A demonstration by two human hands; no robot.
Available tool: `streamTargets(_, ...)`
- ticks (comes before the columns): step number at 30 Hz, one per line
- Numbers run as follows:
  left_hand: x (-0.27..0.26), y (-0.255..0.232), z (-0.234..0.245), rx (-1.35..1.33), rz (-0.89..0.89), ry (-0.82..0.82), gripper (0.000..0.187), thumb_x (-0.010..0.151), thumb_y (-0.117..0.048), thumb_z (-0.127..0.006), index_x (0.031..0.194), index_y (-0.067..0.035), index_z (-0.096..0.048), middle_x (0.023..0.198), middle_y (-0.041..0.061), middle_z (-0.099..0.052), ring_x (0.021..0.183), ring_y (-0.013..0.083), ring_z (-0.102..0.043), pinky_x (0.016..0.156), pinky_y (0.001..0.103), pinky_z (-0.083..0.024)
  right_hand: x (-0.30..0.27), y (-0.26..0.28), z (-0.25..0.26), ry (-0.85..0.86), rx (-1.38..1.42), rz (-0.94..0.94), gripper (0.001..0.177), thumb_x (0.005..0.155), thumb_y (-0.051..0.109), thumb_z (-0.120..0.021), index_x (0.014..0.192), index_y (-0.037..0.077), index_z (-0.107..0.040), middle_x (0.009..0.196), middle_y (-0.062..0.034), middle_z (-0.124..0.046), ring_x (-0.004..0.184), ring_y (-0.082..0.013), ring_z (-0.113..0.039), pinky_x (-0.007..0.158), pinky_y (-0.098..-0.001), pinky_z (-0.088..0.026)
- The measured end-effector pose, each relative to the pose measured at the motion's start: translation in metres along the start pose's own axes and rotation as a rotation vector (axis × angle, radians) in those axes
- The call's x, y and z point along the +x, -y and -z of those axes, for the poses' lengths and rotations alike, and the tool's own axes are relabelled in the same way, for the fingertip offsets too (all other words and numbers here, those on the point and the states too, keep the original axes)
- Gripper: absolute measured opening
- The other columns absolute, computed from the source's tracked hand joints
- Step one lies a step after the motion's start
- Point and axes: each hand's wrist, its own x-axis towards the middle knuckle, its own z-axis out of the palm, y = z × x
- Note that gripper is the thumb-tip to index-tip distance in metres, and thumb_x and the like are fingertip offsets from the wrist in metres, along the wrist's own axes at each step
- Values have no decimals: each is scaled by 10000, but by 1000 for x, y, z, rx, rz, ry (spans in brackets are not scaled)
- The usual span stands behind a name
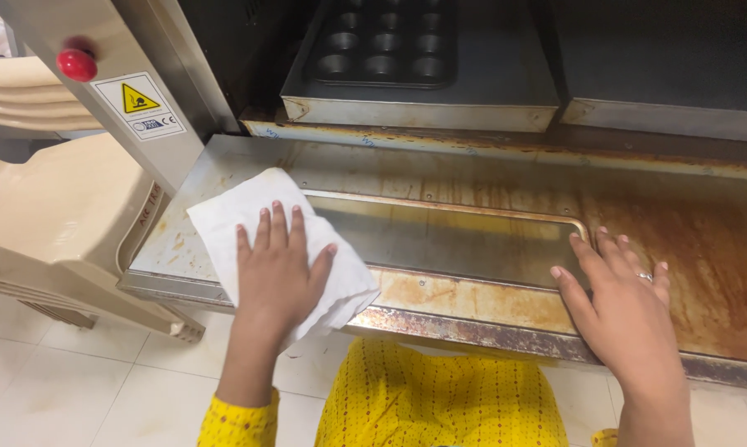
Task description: The person wipes the metal surface of a commercial oven with a white cloth. They repeatedly rub the surface around a rectangular glass window and along the edges, using both hands to hold and move the cloth.
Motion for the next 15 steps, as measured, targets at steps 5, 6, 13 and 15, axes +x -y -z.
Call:
streamTargets(5,18,-32,-6,-75,-87,121,860,987,-600,-365,1574,16,-246,1626,306,-170,1527,435,-120,1208,565,-42,0,1,1,2,4,-5,583,980,476,-524,1445,128,-578,1558,-187,-478,1474,-364,-388,1172,-673,-191)
streamTargets(6,19,-40,-7,-87,-96,137,867,983,-605,-363,1575,15,-232,1628,303,-152,1526,433,-106,1203,565,-35,0,1,2,1,2,-4,583,982,476,-522,1445,125,-578,1555,-187,-482,1475,-364,-391,1176,-670,-197)
streamTargets(13,4,-116,-7,-170,-319,146,881,978,-626,-363,1569,17,-249,1630,316,-160,1533,425,-111,1207,574,-23,-1,3,4,7,0,-16,582,978,475,-522,1437,124,-584,1549,-183,-491,1466,-363,-402,1178,-665,-207)
streamTargets(15,-4,-133,-2,-233,-461,166,844,1014,-603,-355,1575,21,-265,1634,312,-183,1547,422,-117,1226,561,-27,-1,3,4,9,-2,-17,582,978,476,-521,1438,124,-584,1547,-185,-490,1466,-362,-402,1179,-662,-208)
